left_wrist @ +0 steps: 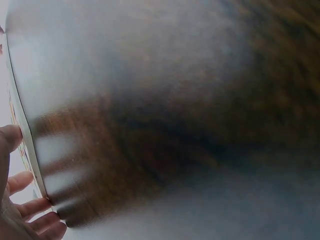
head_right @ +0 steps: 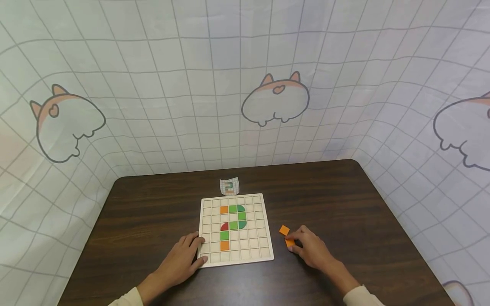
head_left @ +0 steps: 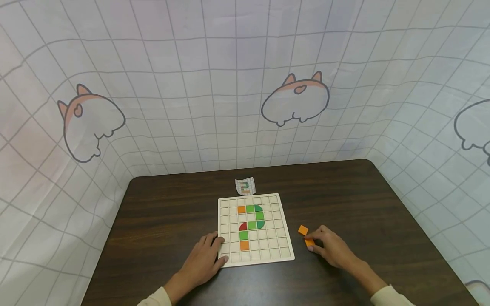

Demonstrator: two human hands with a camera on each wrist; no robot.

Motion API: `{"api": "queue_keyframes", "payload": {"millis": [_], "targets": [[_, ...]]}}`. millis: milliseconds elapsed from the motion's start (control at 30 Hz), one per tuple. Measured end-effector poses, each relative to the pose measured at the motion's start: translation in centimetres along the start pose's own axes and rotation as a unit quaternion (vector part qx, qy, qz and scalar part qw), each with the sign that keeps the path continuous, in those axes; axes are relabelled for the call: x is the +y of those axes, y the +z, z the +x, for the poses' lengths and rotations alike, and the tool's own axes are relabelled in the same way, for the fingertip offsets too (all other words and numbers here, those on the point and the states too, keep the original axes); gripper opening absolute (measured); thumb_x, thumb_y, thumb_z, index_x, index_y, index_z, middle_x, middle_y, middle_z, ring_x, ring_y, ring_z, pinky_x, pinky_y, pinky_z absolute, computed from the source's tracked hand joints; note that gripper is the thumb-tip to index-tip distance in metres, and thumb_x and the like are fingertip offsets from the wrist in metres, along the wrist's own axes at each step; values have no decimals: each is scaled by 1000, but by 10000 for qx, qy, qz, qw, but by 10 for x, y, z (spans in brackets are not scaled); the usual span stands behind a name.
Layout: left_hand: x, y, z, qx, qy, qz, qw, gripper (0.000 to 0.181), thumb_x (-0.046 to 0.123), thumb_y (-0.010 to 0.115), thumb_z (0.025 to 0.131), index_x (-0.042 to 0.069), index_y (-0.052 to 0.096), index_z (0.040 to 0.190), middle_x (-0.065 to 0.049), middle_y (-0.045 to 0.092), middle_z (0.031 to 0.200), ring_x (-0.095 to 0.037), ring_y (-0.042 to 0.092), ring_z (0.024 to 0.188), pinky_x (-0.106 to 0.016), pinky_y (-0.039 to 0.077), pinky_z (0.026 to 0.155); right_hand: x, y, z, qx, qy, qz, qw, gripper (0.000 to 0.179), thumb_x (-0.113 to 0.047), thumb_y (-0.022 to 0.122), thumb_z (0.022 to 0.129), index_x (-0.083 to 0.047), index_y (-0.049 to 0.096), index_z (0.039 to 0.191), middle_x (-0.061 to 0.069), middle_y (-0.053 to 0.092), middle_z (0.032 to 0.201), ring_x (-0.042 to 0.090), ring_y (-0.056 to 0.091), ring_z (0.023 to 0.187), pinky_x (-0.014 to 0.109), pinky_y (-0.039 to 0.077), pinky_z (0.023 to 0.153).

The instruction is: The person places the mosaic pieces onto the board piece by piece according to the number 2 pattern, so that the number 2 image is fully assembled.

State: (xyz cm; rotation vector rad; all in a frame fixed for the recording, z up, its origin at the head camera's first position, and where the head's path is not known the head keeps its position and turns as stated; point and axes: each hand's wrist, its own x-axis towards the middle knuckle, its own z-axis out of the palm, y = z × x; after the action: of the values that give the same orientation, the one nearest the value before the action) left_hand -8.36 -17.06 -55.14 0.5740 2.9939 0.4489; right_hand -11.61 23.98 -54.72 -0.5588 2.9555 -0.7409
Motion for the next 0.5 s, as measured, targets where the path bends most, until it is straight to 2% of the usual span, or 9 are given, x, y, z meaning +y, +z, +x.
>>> {"api": "queue_keyframes", "payload": {"millis": [300, 500], "targets": [[-2, 3, 1, -6, 21, 63, 10000, 49, 42, 64, 97, 9, 54, 133, -22, 49, 143, -38, 50, 129, -54, 46, 101, -1, 5, -3, 198, 79, -32, 9998, 28, -21, 80, 85, -18, 77, 113, -7, 56, 101, 9, 59, 86, 25, 47, 66], [-2, 3, 0, -36, 20, 108, 9999, 51, 42, 64, 97, 9, 54, 134, -22, 49, 144, -38, 51, 128, -53, 46, 102, -3, 6, -3, 163, 171, -96, 9997, 26, -21, 80, 86, -19, 76, 112, -5, 56, 104, 10, 58, 85, 27, 46, 65]]}}
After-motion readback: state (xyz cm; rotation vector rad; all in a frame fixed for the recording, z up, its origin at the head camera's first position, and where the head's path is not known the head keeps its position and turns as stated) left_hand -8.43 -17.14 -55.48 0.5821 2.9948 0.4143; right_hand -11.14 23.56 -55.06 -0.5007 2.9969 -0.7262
